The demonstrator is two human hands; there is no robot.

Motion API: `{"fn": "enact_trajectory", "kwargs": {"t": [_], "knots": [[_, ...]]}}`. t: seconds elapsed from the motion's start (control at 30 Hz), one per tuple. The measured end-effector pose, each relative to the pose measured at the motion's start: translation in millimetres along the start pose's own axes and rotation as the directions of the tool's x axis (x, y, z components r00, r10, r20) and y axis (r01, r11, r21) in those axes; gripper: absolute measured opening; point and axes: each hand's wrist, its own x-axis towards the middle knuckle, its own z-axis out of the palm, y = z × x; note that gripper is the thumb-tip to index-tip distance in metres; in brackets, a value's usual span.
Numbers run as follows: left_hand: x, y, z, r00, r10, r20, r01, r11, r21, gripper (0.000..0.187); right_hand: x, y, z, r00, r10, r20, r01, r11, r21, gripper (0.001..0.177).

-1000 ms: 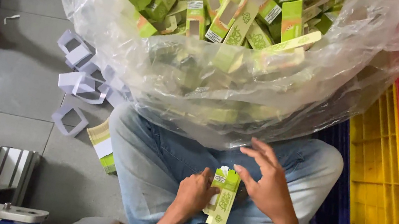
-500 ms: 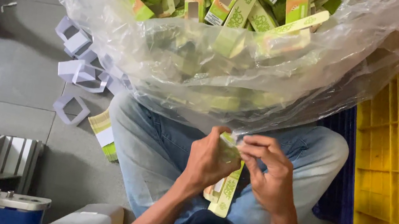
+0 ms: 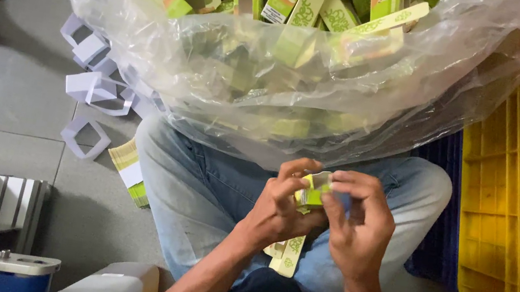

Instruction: Folding small green cardboard boxes from a flat state into a 3D shape

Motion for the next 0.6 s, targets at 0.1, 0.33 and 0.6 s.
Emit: {"fn": "enact_trajectory", "kwargs": {"t": [0.1,0.33,0.6], "knots": [[10.3,10.9,-8.1,0.982,-0.152,0.111,0.141,0.985,0.098,0.034,6.5,-5.0,-8.9,0.959,-0.266,0.094,0.281,0.930,-0.235,0.013],[26.2,19.9,-13.1,0.984,0.010,0.181,-0.013,1.000,0.014,0.058,31.2,-22.5,-27.1,0.950,-0.153,0.274,0.197,0.970,-0.141,0.016],[31.5,20.8,-13.7,0.977,0.064,0.203,-0.075,0.996,0.048,0.058,43.5,-43.6,-25.6,0.950,-0.032,0.312,0.113,0.963,-0.244,0.009]]}}
